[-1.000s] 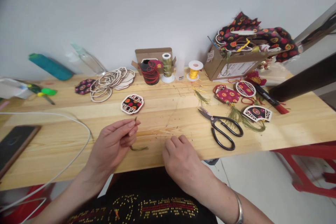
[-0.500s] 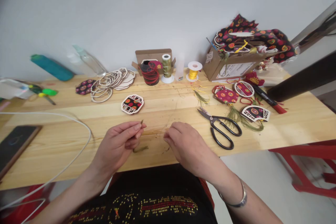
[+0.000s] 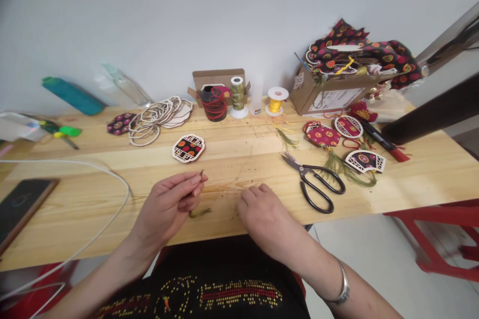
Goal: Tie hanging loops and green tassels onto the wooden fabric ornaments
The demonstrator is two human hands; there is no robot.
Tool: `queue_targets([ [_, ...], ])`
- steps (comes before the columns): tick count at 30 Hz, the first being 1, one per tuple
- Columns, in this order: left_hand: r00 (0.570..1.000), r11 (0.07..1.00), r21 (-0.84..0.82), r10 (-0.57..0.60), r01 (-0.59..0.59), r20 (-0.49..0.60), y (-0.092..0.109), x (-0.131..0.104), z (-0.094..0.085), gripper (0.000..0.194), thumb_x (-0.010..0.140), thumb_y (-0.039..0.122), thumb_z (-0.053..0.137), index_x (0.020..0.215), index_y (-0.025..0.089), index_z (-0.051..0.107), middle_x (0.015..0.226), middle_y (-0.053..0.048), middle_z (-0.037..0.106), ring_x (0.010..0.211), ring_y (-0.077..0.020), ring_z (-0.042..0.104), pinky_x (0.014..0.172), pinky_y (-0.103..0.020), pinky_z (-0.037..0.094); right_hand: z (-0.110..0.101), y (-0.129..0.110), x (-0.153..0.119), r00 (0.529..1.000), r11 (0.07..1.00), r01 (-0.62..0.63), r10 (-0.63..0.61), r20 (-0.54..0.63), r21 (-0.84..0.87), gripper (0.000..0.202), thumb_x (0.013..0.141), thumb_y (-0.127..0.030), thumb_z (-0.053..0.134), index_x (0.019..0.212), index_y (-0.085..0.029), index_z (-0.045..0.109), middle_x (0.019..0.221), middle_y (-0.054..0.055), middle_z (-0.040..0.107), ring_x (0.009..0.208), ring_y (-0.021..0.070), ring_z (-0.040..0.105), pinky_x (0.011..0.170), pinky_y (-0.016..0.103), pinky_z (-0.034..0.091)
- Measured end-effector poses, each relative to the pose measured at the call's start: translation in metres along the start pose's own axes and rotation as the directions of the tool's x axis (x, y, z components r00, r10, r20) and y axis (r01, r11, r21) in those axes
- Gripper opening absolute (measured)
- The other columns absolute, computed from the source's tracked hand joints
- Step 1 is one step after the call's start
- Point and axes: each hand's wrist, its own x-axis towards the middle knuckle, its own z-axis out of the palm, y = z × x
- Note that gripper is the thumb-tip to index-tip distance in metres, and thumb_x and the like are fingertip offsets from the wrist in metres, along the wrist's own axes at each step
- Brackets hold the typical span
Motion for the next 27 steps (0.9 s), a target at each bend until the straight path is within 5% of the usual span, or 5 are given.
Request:
queue_targets([
  [10,0.999,0.998,0.053,-0.026,0.024,0.039,0.004,-0.001,0.007,0.014,0.072,0.026,0.067,0.08,0.015,0.073,0.07,-0.005,0.066,0.041,-0.0015,0.028,0.037,-0.018,0.019,-0.041,0.012,0.019,0.994,0.956,-0.047,0.073,-0.08,0.29,0.023,0.092,-0.018,0.04,0.082,-0.016,0.061,0.077,0.004,0.059,0.072,0.014,0.049,0.066,0.027,0.035],
  [14,0.997,0.998,0.062,-0.021,0.017,0.069,0.006,-0.002,0.01,0.013,0.072,0.025,0.067,0.08,0.016,0.074,0.086,-0.009,0.071,0.043,-0.0017,0.031,0.04,-0.019,0.022,-0.041,0.014,0.03,0.991,0.975,-0.008,0.036,-0.125,0.222,0.022,0.091,-0.017,0.041,0.083,-0.015,0.061,0.079,0.005,0.059,0.073,0.015,0.049,0.068,0.028,0.035],
  [23,0.991,0.994,0.086,-0.07,0.06,0.11,0.002,-0.003,0.011,0.015,0.069,0.027,0.07,0.079,0.016,0.075,0.071,-0.006,0.068,0.042,-0.0027,0.028,0.04,-0.02,0.019,-0.041,0.015,0.039,0.982,0.967,0.015,0.034,-0.185,0.253,0.019,0.09,-0.016,0.043,0.085,-0.015,0.062,0.079,0.005,0.059,0.075,0.0149,0.05,0.07,0.029,0.036],
  [27,0.993,0.993,0.106,-0.063,0.053,0.102,0.0,-0.003,0.01,0.015,0.071,0.028,0.068,0.079,0.016,0.074,0.079,-0.008,0.07,0.042,-0.0022,0.028,0.04,-0.02,0.018,-0.037,0.015,0.041,0.935,0.868,-0.067,0.226,-0.273,0.492,0.019,0.09,-0.018,0.043,0.085,-0.015,0.062,0.082,0.005,0.06,0.076,0.0137,0.053,0.07,0.027,0.04],
])
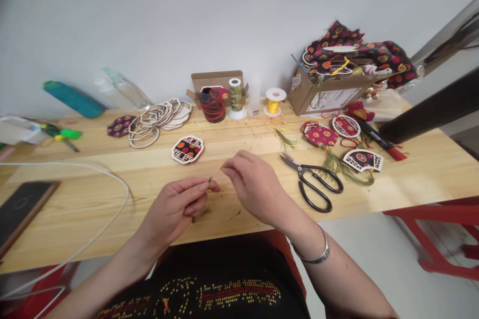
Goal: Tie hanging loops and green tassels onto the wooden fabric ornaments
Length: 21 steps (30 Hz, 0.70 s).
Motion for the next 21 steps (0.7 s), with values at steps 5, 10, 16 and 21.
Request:
queue_targets([
  [5,1.0,1.0,-0.027,0.002,-0.002,-0.008,-0.001,0.001,-0.003,0.016,0.072,0.028,0.067,0.079,0.015,0.074,0.081,-0.008,0.069,0.041,-0.0011,0.027,0.039,-0.019,0.017,0.008,0.006,-0.005,0.94,0.886,-0.282,0.332,-0.078,0.367,0.017,0.085,-0.022,0.051,0.085,-0.016,0.066,0.074,0.003,0.066,0.068,0.0118,0.057,0.064,0.025,0.044],
  [10,1.0,0.996,-0.085,0.009,-0.01,-0.012,-0.001,0.002,-0.003,0.013,0.073,0.025,0.066,0.077,0.015,0.073,0.082,-0.008,0.07,0.04,-0.0006,0.028,0.039,-0.019,0.018,0.014,0.006,-0.012,0.909,0.754,-0.338,0.416,-0.012,0.563,0.009,0.072,-0.021,0.065,0.079,-0.018,0.069,0.072,0.001,0.066,0.066,0.0119,0.058,0.062,0.027,0.046],
  [16,1.0,0.991,-0.134,-0.016,0.016,-0.002,-0.003,0.002,0.0,0.012,0.068,0.023,0.07,0.077,0.015,0.074,0.068,-0.005,0.067,0.039,-0.0005,0.028,0.039,-0.018,0.016,0.023,0.004,-0.014,0.938,0.817,-0.176,0.308,-0.157,0.55,0.006,0.07,-0.019,0.07,0.076,-0.019,0.07,0.071,0.001,0.061,0.067,0.0115,0.056,0.062,0.027,0.045],
  [21,0.999,0.991,-0.135,-0.016,0.011,-0.039,-0.003,0.002,0.001,0.011,0.067,0.023,0.071,0.074,0.015,0.073,0.068,-0.005,0.067,0.039,0.0,0.029,0.039,-0.017,0.017,0.024,0.005,-0.014,0.97,0.925,-0.032,0.12,-0.211,0.379,0.007,0.08,-0.017,0.062,0.076,-0.02,0.069,0.073,0.0,0.055,0.069,0.0103,0.054,0.062,0.024,0.044],
])
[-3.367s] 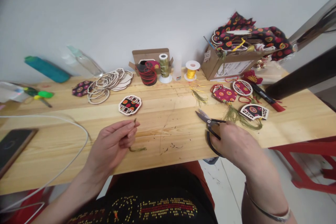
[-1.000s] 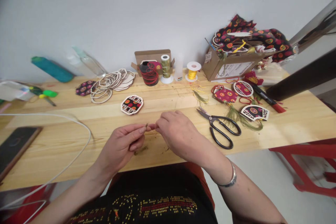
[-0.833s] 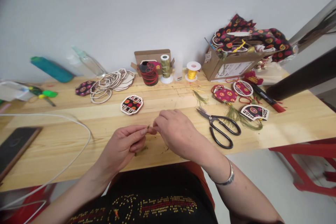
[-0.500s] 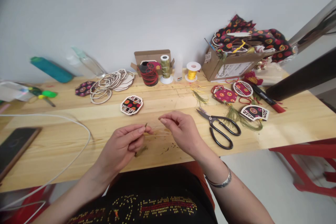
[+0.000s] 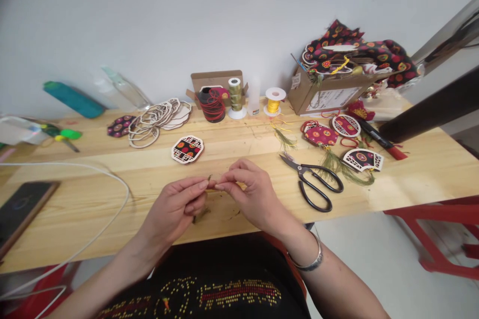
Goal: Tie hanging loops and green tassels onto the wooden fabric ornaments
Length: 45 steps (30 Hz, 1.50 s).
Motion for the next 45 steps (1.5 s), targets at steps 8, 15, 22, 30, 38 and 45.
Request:
queue_targets([
  [8,1.0,1.0,0.019,-0.02,0.02,0.012,-0.001,0.0,0.003,0.014,0.065,0.025,0.072,0.074,0.014,0.073,0.053,0.001,0.058,0.039,-0.0009,0.028,0.04,-0.018,0.015,-0.001,-0.004,0.008,0.985,0.99,0.134,-0.128,0.112,-0.051,0.009,0.082,-0.016,0.061,0.076,-0.017,0.068,0.072,0.001,0.055,0.069,0.0101,0.053,0.062,0.022,0.043],
  [15,0.998,0.997,0.077,-0.025,0.02,0.056,0.0,-0.002,0.003,0.014,0.071,0.026,0.068,0.074,0.013,0.072,0.063,-0.003,0.063,0.039,-0.0003,0.03,0.04,-0.019,0.015,-0.001,-0.004,0.011,0.997,0.997,0.047,-0.043,0.061,-0.059,0.008,0.081,-0.014,0.061,0.074,-0.016,0.065,0.072,0.0,0.056,0.069,0.0098,0.053,0.064,0.023,0.043],
  [22,0.998,0.997,0.069,-0.036,0.032,0.055,-0.003,-0.001,0.0,0.013,0.07,0.026,0.069,0.068,0.013,0.069,0.054,0.003,0.052,0.039,0.0001,0.03,0.04,-0.018,0.016,0.001,-0.002,0.01,0.999,0.999,-0.021,0.022,0.038,-0.029,0.01,0.081,-0.015,0.06,0.073,-0.016,0.065,0.072,0.001,0.058,0.07,0.0108,0.054,0.066,0.025,0.044],
  [30,0.998,0.997,0.07,-0.028,0.024,0.055,-0.002,-0.001,0.001,0.014,0.071,0.025,0.068,0.066,0.013,0.068,0.054,0.003,0.051,0.039,0.0001,0.03,0.04,-0.018,0.015,0.001,0.002,0.01,0.912,0.871,-0.41,0.395,0.111,0.269,0.015,0.075,-0.026,0.064,0.086,-0.02,0.071,0.083,0.003,0.07,0.078,0.0147,0.062,0.073,0.03,0.048],
  [38,0.993,0.981,0.193,0.001,-0.023,0.116,-0.005,-0.002,-0.002,0.022,0.078,0.027,0.062,0.061,0.013,0.064,0.053,0.004,0.046,0.042,-0.0012,0.028,0.041,-0.02,0.016,0.003,0.001,0.012,0.856,0.742,-0.517,0.442,0.27,0.427,0.012,0.065,-0.022,0.072,0.077,-0.02,0.072,0.074,0.0,0.068,0.07,0.0113,0.059,0.07,0.028,0.047],
  [45,0.993,0.98,0.199,-0.021,-0.002,0.115,-0.006,-0.003,-0.002,0.013,0.077,0.026,0.063,0.073,0.015,0.07,0.056,0.003,0.05,0.042,-0.002,0.029,0.042,-0.02,0.016,0.007,0.001,0.012,0.877,0.777,-0.48,0.413,0.246,0.407,0.009,0.068,-0.022,0.069,0.064,-0.016,0.064,0.058,-0.003,0.06,0.059,0.0084,0.053,0.061,0.023,0.044],
])
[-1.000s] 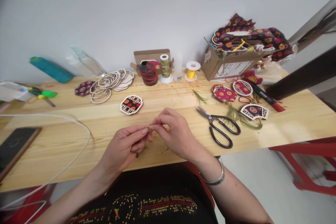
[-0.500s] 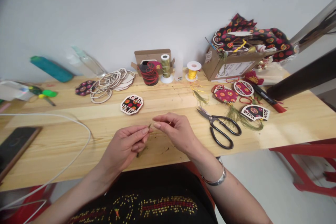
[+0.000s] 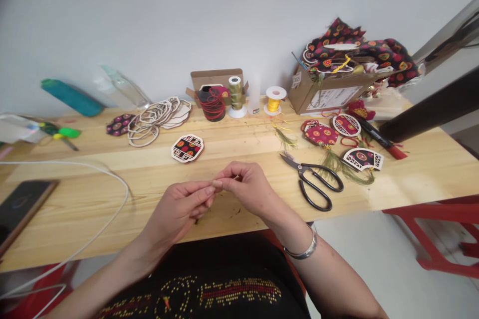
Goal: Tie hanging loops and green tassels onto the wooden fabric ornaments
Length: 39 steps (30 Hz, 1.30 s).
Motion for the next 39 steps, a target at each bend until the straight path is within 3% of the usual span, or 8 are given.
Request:
queue_targets([
  [11,0.999,0.986,-0.162,-0.026,0.029,0.022,0.001,0.002,0.002,0.017,0.076,0.029,0.064,0.07,0.014,0.067,0.065,-0.001,0.057,0.046,-0.0037,0.041,0.042,-0.019,0.021,-0.001,-0.006,0.003,0.998,0.994,0.044,-0.048,-0.034,-0.104,0.009,0.072,-0.021,0.063,0.065,-0.015,0.062,0.061,-0.002,0.061,0.059,0.0085,0.053,0.061,0.023,0.044],
  [22,0.999,0.995,-0.09,-0.034,0.033,-0.012,0.004,0.004,0.004,0.017,0.073,0.027,0.068,0.084,0.015,0.072,0.059,0.002,0.053,0.042,-0.0022,0.037,0.039,-0.017,0.019,0.0,-0.009,0.005,0.998,0.996,0.043,-0.046,-0.036,-0.084,0.009,0.071,-0.018,0.062,0.063,-0.015,0.061,0.057,-0.004,0.058,0.056,0.008,0.05,0.058,0.023,0.042],
  [29,0.999,0.998,0.052,0.025,-0.023,-0.037,0.004,0.002,0.001,0.013,0.075,0.027,0.066,0.08,0.018,0.074,0.061,-0.001,0.06,0.047,-0.0065,0.046,0.039,-0.018,0.025,0.003,-0.01,0.003,0.995,0.991,0.095,-0.096,-0.009,-0.09,0.01,0.074,-0.02,0.063,0.065,-0.015,0.062,0.058,-0.003,0.059,0.056,0.0085,0.052,0.057,0.023,0.042],
  [31,0.995,0.992,0.101,0.081,-0.075,-0.051,0.005,0.001,0.0,0.014,0.076,0.027,0.065,0.084,0.02,0.074,0.067,-0.003,0.065,0.055,-0.0098,0.052,0.045,-0.02,0.035,0.003,-0.01,0.003,0.992,0.989,0.124,-0.125,-0.007,-0.084,0.009,0.075,-0.021,0.063,0.068,-0.015,0.064,0.061,-0.002,0.06,0.058,0.0092,0.054,0.059,0.024,0.044],
  [34,0.965,0.958,0.18,0.242,-0.222,-0.098,0.005,0.001,-0.002,0.012,0.074,0.024,0.068,0.083,0.023,0.075,0.094,-0.006,0.068,0.082,-0.0154,0.058,0.072,-0.027,0.046,0.001,-0.009,0.002,0.979,0.973,0.19,-0.199,-0.052,-0.132,0.008,0.076,-0.022,0.064,0.08,-0.018,0.07,0.076,0.001,0.066,0.071,0.0119,0.059,0.066,0.027,0.047],
  [36,0.927,0.926,0.203,0.348,-0.318,-0.137,0.005,0.001,-0.002,0.01,0.072,0.022,0.069,0.079,0.025,0.076,0.116,-0.005,0.061,0.103,-0.0184,0.052,0.09,-0.032,0.041,0.0,-0.008,0.002,0.966,0.962,0.218,-0.236,-0.101,-0.164,0.012,0.078,-0.023,0.062,0.086,-0.021,0.071,0.084,0.003,0.068,0.079,0.0134,0.061,0.072,0.029,0.048],
  [39,0.897,0.916,0.153,0.396,-0.371,-0.195,0.005,0.003,-0.003,0.009,0.072,0.02,0.07,0.076,0.025,0.075,0.133,-0.002,0.05,0.118,-0.0201,0.043,0.101,-0.034,0.032,0.002,-0.004,0.002,0.966,0.969,0.214,-0.229,-0.123,-0.122,0.013,0.082,-0.023,0.059,0.086,-0.022,0.072,0.09,0.003,0.07,0.086,0.0144,0.063,0.082,0.033,0.049],
])
